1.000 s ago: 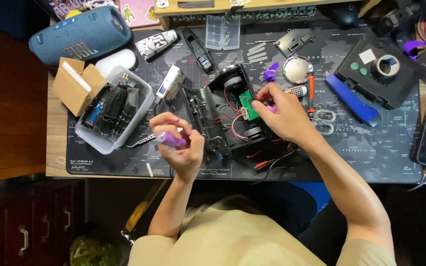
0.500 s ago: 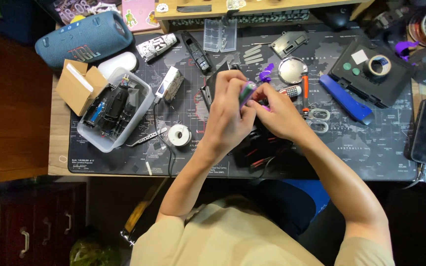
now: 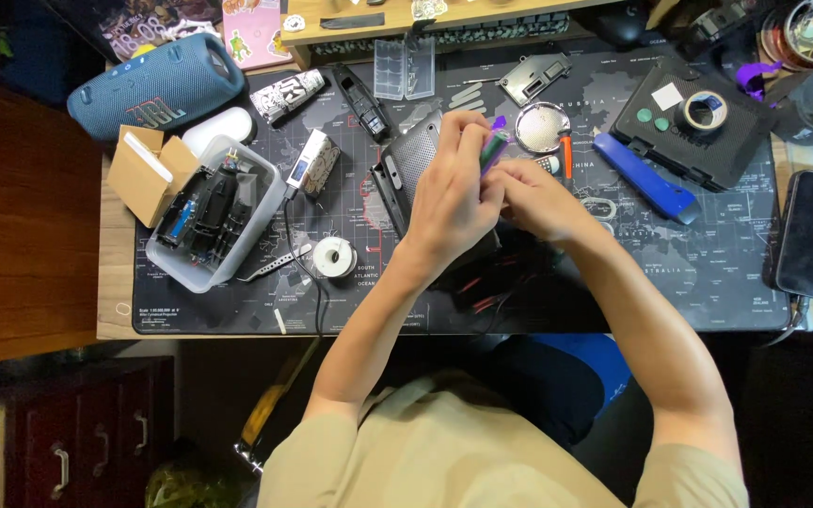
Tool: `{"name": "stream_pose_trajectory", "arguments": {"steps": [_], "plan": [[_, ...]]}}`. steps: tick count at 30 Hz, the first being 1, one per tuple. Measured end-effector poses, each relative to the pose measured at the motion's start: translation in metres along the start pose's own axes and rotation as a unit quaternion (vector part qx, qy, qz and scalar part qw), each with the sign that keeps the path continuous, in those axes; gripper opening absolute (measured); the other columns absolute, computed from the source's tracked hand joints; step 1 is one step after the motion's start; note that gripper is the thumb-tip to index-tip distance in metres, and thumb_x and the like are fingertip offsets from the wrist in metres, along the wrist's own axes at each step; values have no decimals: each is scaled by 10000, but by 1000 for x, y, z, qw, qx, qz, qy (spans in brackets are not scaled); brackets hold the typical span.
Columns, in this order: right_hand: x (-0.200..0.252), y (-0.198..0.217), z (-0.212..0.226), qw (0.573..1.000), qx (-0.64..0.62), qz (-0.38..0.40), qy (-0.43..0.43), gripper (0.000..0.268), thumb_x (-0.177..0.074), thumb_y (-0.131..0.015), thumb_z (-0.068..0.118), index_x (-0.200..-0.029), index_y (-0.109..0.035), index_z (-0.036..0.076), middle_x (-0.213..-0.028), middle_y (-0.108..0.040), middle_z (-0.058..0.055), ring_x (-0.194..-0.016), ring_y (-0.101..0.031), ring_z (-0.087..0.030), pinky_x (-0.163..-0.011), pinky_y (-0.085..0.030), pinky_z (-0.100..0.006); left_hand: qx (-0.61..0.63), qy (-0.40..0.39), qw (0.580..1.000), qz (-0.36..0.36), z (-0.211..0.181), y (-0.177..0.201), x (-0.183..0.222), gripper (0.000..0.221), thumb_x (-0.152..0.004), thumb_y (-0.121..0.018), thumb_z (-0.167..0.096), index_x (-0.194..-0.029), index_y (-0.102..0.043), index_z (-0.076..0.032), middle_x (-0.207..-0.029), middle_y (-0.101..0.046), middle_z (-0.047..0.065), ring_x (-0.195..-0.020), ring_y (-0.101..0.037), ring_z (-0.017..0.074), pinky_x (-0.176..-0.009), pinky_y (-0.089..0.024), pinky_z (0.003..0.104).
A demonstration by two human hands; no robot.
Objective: Repairing and assembling a handheld electronic device by soldering components and fitting the casing.
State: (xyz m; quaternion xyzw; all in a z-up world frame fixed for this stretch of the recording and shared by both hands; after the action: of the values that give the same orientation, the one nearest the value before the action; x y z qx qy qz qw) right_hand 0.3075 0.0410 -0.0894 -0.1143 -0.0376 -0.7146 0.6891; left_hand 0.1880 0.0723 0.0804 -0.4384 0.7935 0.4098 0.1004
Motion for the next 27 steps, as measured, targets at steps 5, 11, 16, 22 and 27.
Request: {"name": "stream_pose_trajectory", "arguments": {"steps": [5, 11, 16, 22, 27], "plan": [[23, -30, 61, 999, -6, 38, -35, 316, -1141, -590, 313, -954, -760, 123, -616, -436, 60, -444, -335, 6, -362, -268, -164, 80, -11, 995, -51, 13, 15, 7, 295, -820, -690, 15, -1039, -516, -78, -1234, -534, 105, -1111, -657, 446, -904, -562, 506], [36, -50, 99, 994, 85, 73, 3, 205, -1036, -690, 162, -877, -779, 67, -539, -529, 24, -513, -397, -24, -483, -299, -173, 106, 9, 985, -135, 47, 68, 57, 234, -937, -757, -125, -1027, -542, -100, -1307, -581, 117, -1271, -583, 340, -1102, -443, 459], [35, -47, 95, 991, 110, 56, 52, 146, -993, -721, 106, -893, -823, 78, -716, -742, -38, -707, -565, -98, -703, -432, -236, 104, 117, 982, -106, 50, 93, 117, 525, -1013, -761, -340, -1344, -522, -9, -1512, -458, 224, -1430, -473, 369, -1230, -395, 534], [38, -43, 88, 994, 74, 8, 77, 119, -996, -738, 66, -899, -800, 39, -696, -707, -46, -707, -550, -76, -699, -407, -200, 104, 213, 971, 35, 56, 59, 162, 1348, -706, -1037, -539, -1742, -311, -73, -1049, -612, 172, -951, -650, 399, -913, -558, 563], [36, -43, 89, 991, 71, 28, 111, 150, -1043, -718, 123, -921, -783, 63, -721, -706, -18, -702, -535, -49, -685, -390, -200, 92, 132, 982, -96, 57, 59, 174, 316, -813, -840, 54, -974, -581, -28, -1544, -666, 263, -1200, -776, 423, -900, -626, 375]]}}
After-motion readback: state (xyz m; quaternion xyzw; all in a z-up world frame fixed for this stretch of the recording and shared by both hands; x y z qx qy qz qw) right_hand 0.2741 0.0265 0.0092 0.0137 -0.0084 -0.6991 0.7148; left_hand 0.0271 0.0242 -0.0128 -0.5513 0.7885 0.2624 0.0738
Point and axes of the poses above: each hand's wrist, its own x-axis away from the middle knuckle, its own y-axis out of the back of the hand, z = x × y, the point moved 9 cm from there along -x, towards the middle knuckle
